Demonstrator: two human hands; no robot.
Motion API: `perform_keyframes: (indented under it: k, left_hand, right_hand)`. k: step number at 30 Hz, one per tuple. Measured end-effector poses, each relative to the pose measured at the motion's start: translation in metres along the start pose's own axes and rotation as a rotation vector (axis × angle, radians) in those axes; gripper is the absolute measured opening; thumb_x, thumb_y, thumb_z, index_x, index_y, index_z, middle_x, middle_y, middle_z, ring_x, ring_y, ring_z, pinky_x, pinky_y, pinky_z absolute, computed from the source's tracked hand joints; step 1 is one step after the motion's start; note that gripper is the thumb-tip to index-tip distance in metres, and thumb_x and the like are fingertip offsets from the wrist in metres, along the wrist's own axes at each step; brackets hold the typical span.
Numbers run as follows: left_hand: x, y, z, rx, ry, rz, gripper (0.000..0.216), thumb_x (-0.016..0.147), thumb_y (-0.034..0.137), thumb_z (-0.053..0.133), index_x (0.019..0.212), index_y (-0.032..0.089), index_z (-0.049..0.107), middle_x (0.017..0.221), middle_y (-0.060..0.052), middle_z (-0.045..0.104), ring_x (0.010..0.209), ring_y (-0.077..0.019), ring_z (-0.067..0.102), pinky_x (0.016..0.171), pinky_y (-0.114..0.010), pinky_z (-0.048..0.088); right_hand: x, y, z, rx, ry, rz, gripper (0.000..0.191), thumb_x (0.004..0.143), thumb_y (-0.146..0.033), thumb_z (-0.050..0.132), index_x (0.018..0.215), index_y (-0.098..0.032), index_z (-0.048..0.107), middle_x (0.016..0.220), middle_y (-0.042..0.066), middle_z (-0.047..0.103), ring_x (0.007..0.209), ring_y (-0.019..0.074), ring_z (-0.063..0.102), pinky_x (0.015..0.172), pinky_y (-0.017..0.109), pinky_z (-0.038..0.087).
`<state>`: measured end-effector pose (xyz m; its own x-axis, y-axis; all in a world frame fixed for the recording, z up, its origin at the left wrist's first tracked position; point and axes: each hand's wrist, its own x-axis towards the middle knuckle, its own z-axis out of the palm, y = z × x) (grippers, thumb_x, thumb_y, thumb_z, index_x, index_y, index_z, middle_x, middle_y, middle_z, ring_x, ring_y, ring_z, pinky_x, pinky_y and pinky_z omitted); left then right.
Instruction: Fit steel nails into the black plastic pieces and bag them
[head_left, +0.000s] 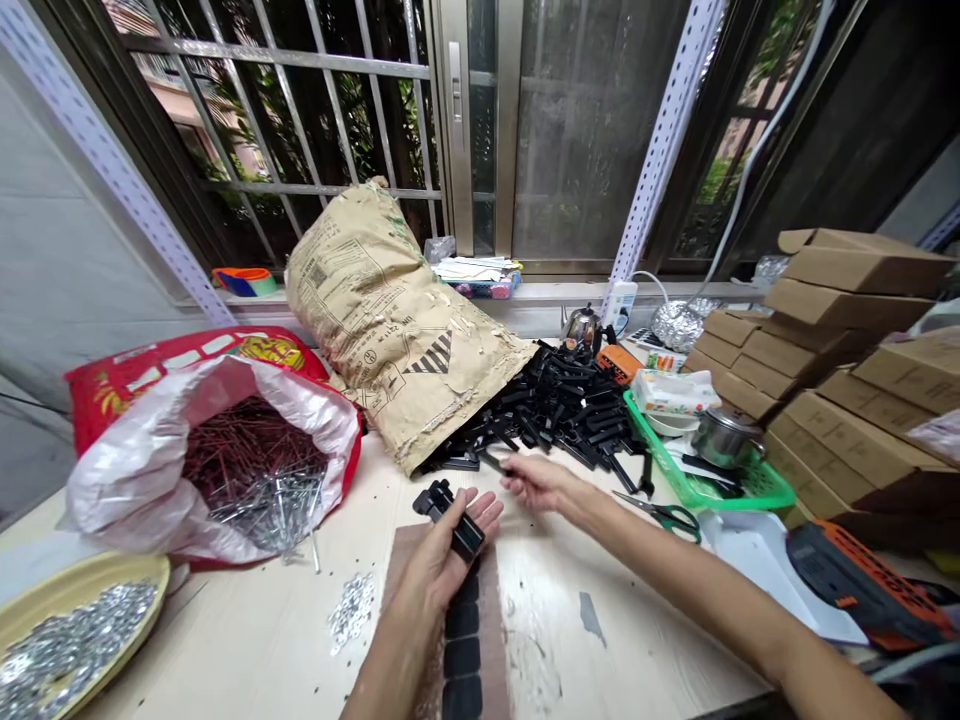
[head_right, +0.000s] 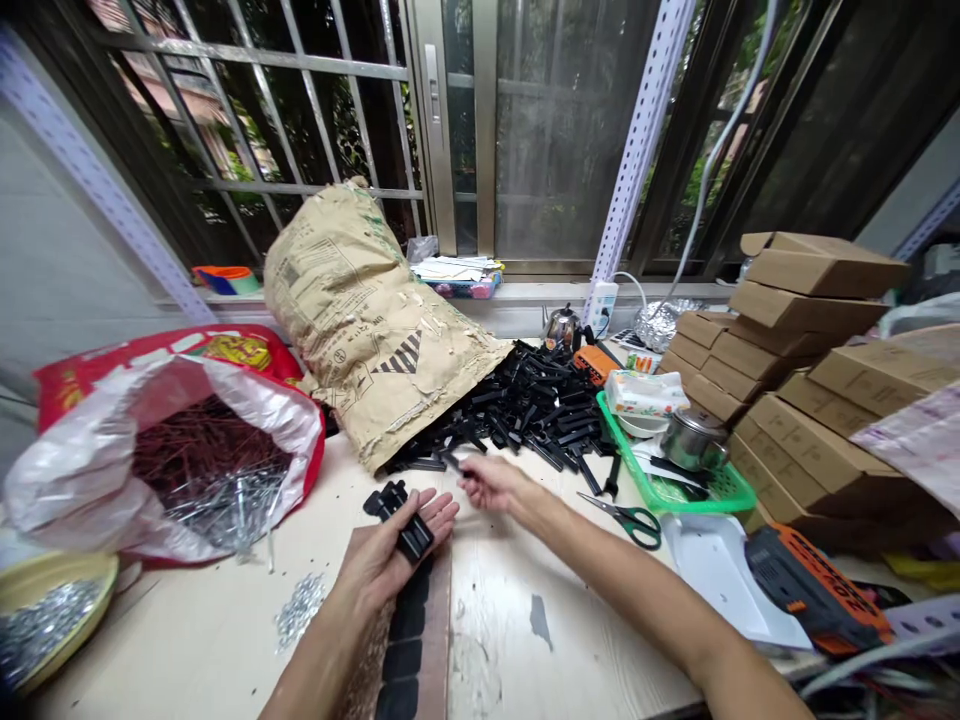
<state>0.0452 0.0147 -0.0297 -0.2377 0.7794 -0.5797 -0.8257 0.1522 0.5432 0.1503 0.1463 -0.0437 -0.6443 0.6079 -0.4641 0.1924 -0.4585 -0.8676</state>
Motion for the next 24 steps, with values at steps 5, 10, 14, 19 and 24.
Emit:
perform_keyframes:
  k: [5, 10, 14, 19, 24]
  left_hand:
    - [0.013, -0.002, -0.005, 0.032, -0.082, 0.026, 0.017, 0.078, 0.008, 0.063, 0.094, 0.01, 0.06, 0.083, -0.009, 0.069, 0.068, -0.0187, 0.068, 0.062, -0.03, 0.058]
    - [0.008, 0.01, -0.021, 0.079, 0.098, 0.212, 0.022, 0.079, 0.006, 0.06, 0.099, 0.015, 0.056, 0.076, -0.002, 0.065, 0.062, -0.014, 0.066, 0.06, -0.032, 0.058]
    - [0.001, 0.01, -0.02, 0.142, 0.129, 0.242, 0.015, 0.08, 0.01, 0.061, 0.093, 0.015, 0.055, 0.061, 0.004, 0.055, 0.045, -0.0074, 0.056, 0.046, -0.021, 0.051]
    - [0.002, 0.005, -0.022, 0.181, 0.169, 0.264, 0.013, 0.078, 0.009, 0.062, 0.086, 0.015, 0.054, 0.06, 0.002, 0.058, 0.046, -0.009, 0.057, 0.05, -0.026, 0.055]
    - [0.0, -0.003, -0.025, 0.202, 0.147, 0.372, 0.024, 0.07, 0.011, 0.072, 0.088, 0.015, 0.056, 0.081, -0.007, 0.069, 0.061, -0.0177, 0.068, 0.053, -0.027, 0.056]
  right_hand:
    - [-0.027, 0.033, 0.018, -0.343, -0.089, -0.263, 0.025, 0.089, -0.04, 0.047, 0.084, -0.017, 0.052, 0.069, 0.0, 0.061, 0.047, 0.0077, 0.054, 0.043, 0.018, 0.041]
    - [0.001, 0.019, -0.014, -1.3, 0.335, -0.45, 0.023, 0.092, -0.018, 0.036, 0.087, -0.015, 0.058, 0.097, 0.01, 0.06, 0.089, 0.0184, 0.055, 0.07, 0.027, 0.041]
    - [0.014, 0.022, -0.026, -1.411, 0.252, -0.411, 0.025, 0.091, -0.017, 0.039, 0.08, -0.016, 0.062, 0.091, 0.008, 0.058, 0.089, 0.0198, 0.051, 0.073, 0.028, 0.038]
    - [-0.007, 0.041, -0.03, -1.468, 0.179, -0.461, 0.027, 0.09, -0.013, 0.037, 0.101, -0.021, 0.06, 0.101, 0.008, 0.056, 0.095, 0.0203, 0.047, 0.076, 0.028, 0.037]
    - [-0.034, 0.042, -0.036, -1.324, 0.073, -0.574, 0.015, 0.089, -0.016, 0.044, 0.091, -0.017, 0.059, 0.089, 0.005, 0.058, 0.082, 0.0161, 0.05, 0.071, 0.025, 0.038]
